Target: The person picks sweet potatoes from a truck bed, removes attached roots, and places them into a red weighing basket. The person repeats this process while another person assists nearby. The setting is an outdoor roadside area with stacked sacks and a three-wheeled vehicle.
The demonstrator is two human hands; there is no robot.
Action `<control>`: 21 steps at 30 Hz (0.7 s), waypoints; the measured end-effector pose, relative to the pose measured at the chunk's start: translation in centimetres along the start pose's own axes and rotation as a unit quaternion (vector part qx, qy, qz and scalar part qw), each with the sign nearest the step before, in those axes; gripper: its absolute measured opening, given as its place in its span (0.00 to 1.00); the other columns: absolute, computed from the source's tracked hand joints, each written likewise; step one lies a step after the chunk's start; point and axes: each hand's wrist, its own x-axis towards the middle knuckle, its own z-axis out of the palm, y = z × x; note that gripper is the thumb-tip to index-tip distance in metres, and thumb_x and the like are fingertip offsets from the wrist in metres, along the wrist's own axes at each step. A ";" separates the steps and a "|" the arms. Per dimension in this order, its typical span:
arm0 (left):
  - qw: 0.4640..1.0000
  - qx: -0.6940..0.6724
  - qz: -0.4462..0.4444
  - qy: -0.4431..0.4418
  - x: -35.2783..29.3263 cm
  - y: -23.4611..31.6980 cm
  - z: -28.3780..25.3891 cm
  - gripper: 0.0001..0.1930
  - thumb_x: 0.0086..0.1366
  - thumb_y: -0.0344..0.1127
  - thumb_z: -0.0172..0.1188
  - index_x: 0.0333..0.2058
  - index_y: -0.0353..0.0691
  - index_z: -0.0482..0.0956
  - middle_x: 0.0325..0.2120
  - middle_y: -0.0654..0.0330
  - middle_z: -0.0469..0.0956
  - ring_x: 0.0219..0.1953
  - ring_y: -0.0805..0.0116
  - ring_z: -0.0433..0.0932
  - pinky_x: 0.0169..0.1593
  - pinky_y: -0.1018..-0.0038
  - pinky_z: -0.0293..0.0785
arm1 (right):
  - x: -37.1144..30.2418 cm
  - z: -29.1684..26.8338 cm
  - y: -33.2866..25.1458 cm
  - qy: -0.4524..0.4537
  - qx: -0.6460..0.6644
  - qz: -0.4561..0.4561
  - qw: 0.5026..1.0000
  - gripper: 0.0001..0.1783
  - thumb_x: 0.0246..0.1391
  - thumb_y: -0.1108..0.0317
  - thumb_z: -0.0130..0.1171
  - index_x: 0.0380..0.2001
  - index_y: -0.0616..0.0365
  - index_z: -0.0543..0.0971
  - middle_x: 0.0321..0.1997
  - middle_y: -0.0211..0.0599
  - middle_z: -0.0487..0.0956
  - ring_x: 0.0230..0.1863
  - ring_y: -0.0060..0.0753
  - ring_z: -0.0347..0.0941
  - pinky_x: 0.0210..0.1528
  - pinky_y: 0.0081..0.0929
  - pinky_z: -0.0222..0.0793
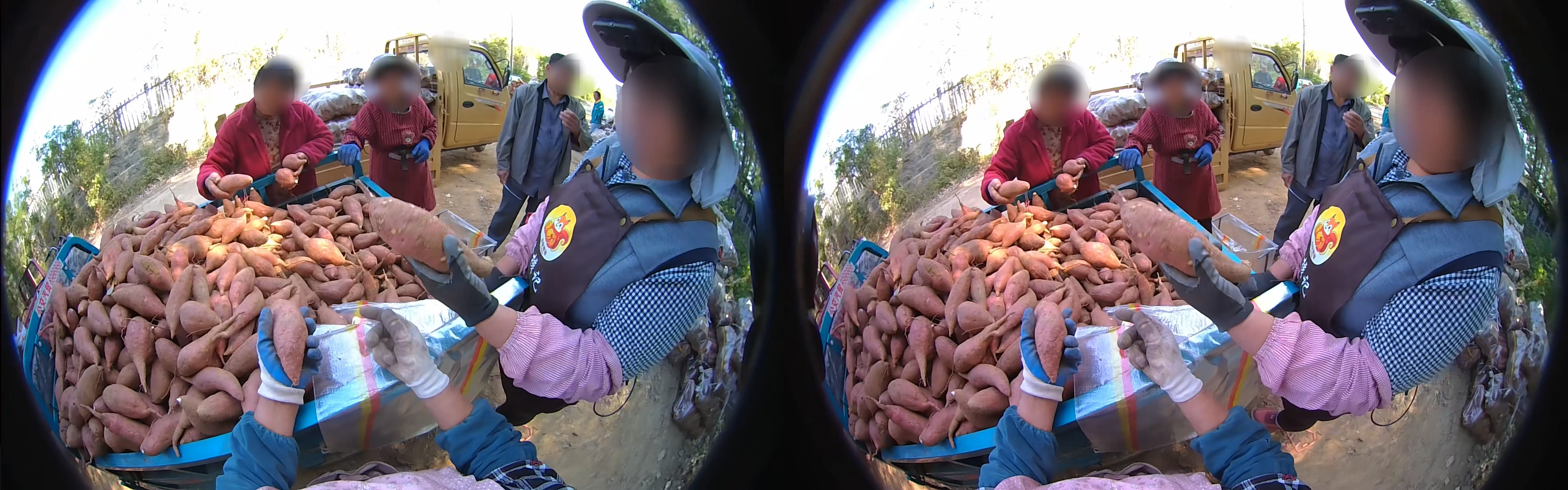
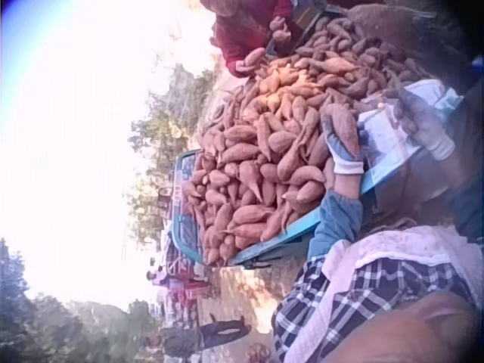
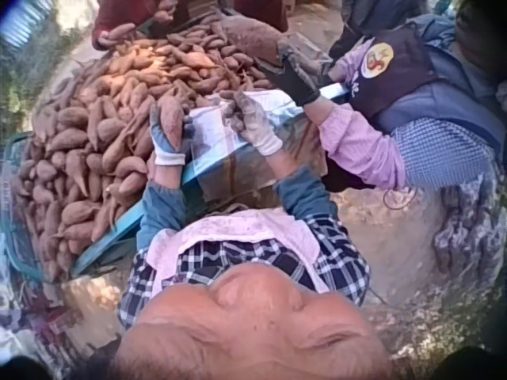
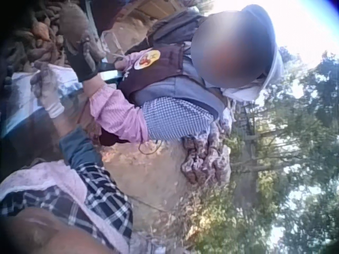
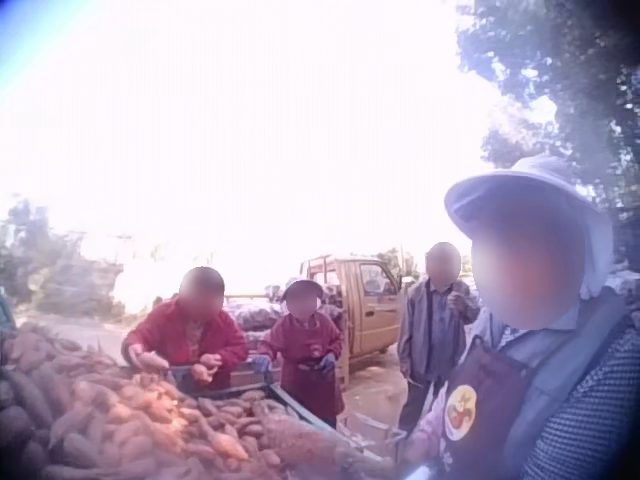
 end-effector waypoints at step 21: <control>1.000 -0.008 -0.005 -0.011 -0.1 0.0 0.9 0.34 0.66 0.63 0.54 0.59 0.42 0.72 0.42 0.51 0.82 0.33 0.55 0.82 0.34 0.66 0.80 | 0.0 0.1 0.5 -0.009 -0.100 -0.003 0.995 0.30 0.68 0.45 0.48 0.56 0.62 0.74 0.28 0.30 0.77 0.15 0.11 0.57 0.20 0.11 0.52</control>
